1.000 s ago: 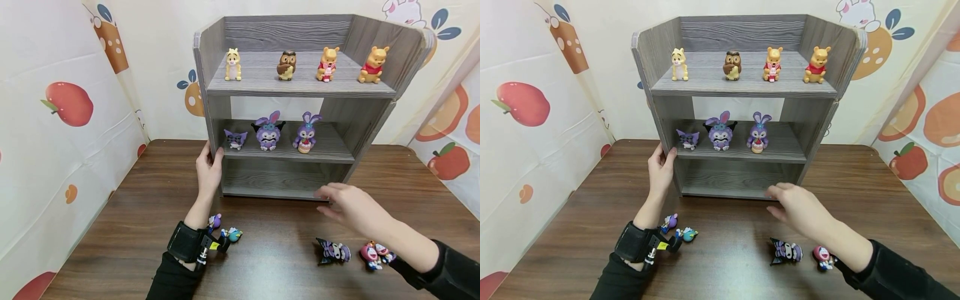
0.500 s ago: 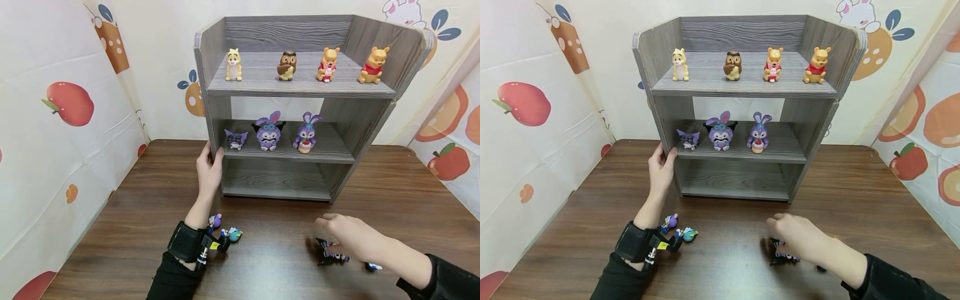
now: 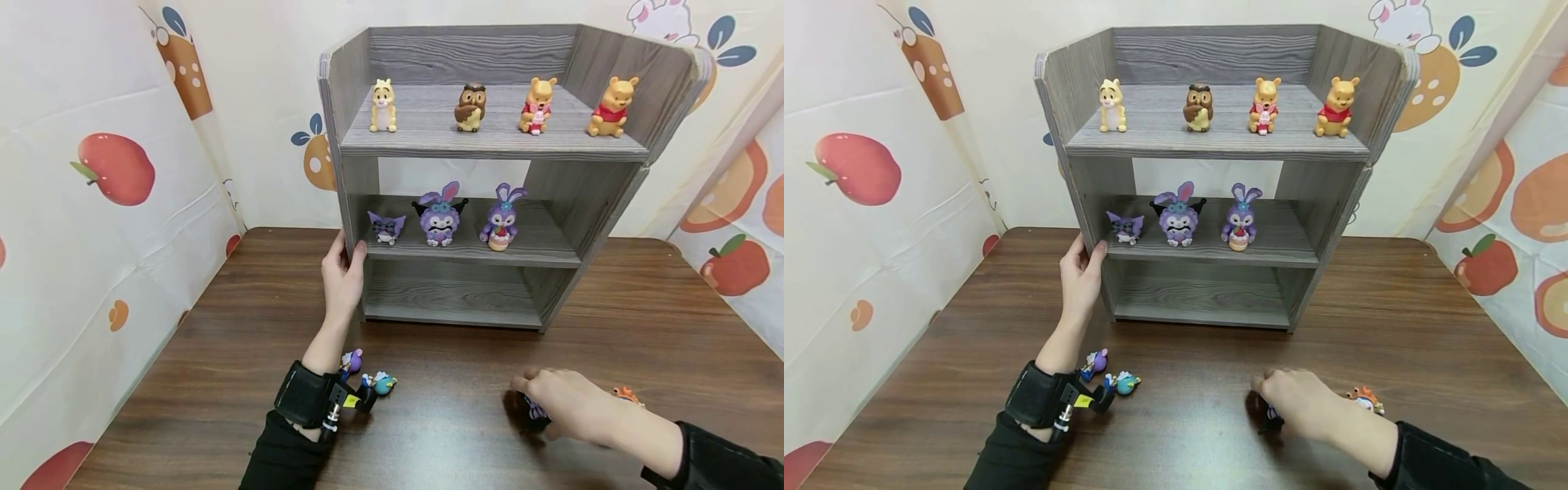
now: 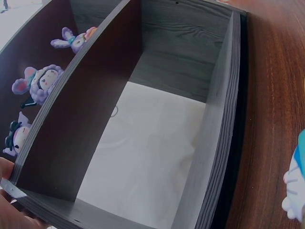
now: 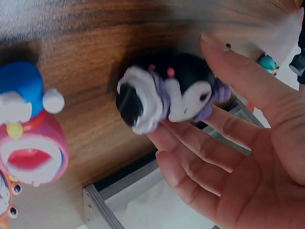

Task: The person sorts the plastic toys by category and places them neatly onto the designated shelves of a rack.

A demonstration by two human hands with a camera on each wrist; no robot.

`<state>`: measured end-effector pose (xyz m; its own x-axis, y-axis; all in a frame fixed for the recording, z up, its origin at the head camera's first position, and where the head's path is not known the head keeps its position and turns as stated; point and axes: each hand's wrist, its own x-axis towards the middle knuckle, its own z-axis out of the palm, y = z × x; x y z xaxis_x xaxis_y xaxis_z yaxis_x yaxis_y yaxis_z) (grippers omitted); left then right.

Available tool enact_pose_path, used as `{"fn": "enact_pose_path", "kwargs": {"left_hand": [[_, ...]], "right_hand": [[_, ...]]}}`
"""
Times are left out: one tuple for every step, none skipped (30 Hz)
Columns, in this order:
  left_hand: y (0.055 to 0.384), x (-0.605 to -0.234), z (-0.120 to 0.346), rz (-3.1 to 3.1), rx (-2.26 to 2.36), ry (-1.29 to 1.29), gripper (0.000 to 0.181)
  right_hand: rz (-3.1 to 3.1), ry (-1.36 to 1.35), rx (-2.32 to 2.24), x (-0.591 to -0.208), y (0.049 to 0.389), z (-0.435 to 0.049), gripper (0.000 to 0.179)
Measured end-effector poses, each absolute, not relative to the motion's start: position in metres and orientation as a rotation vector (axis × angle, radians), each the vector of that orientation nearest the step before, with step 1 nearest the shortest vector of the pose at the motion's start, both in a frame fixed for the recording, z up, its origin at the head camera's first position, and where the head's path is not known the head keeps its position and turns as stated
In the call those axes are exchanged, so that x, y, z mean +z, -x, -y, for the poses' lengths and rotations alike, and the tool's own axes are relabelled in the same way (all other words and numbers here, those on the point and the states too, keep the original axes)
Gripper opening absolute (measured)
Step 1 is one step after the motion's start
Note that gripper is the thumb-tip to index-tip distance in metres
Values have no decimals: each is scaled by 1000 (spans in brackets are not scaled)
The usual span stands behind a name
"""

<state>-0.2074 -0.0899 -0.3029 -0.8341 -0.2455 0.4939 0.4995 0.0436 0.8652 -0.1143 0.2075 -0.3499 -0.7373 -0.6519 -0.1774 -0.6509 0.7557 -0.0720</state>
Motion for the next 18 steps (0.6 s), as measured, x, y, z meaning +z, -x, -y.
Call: {"fn": "enact_pose_path", "kwargs": {"left_hand": [[207, -303, 90, 1801, -1844, 256, 38], [207, -303, 90, 1801, -1843, 256, 38], [207, -303, 90, 1800, -1843, 255, 38], [207, -303, 90, 1800, -1842, 255, 38], [208, -303, 90, 1801, -1842, 256, 38], [208, -303, 90, 1802, -1842, 256, 38], [207, -303, 90, 1802, -1844, 255, 38], [207, -303, 90, 1803, -1845, 255, 38], [207, -303, 90, 1804, -1847, 254, 38], [207, -303, 90, 1805, -1849, 253, 39], [207, -303, 90, 1806, -1851, 253, 39], [207, -303, 90, 1806, -1854, 253, 39], [207, -303, 90, 1806, -1854, 254, 39], [208, -303, 90, 1806, -1852, 255, 39], [208, -304, 90, 1802, -1853, 256, 39], [210, -306, 91, 1796, -1857, 260, 39], [212, -308, 91, 1791, -1858, 265, 39], [215, -311, 92, 1785, -1859, 268, 38]], "right_hand": [[-2772, 1053, -7, -351, 114, -207, 58], [-2783, 1072, -6, -353, 113, -207, 57], [-2787, 1084, -2, -355, 112, -207, 57], [-2788, 1092, 2, -356, 112, -207, 56], [-2790, 1095, 10, -357, 112, -207, 56], [-2789, 1099, 16, -358, 111, -206, 55], [-2787, 1099, 24, -359, 111, -206, 54], [-2786, 1095, 34, -359, 111, -205, 54], [-2784, 1094, 41, -360, 111, -205, 53], [-2784, 1097, 42, -360, 111, -204, 53], [-2786, 1101, 41, -360, 111, -203, 52], [-2785, 1103, 27, -360, 111, -203, 51], [-2788, 1108, 10, -360, 112, -203, 51], [-2794, 1115, -6, -359, 112, -202, 51], [-2801, 1127, -31, -359, 113, -201, 50], [-2805, 1135, -65, -358, 114, -201, 50], [-2814, 1143, -98, -357, 115, -200, 50], [-2821, 1153, -138, -356, 116, -200, 50]]}}
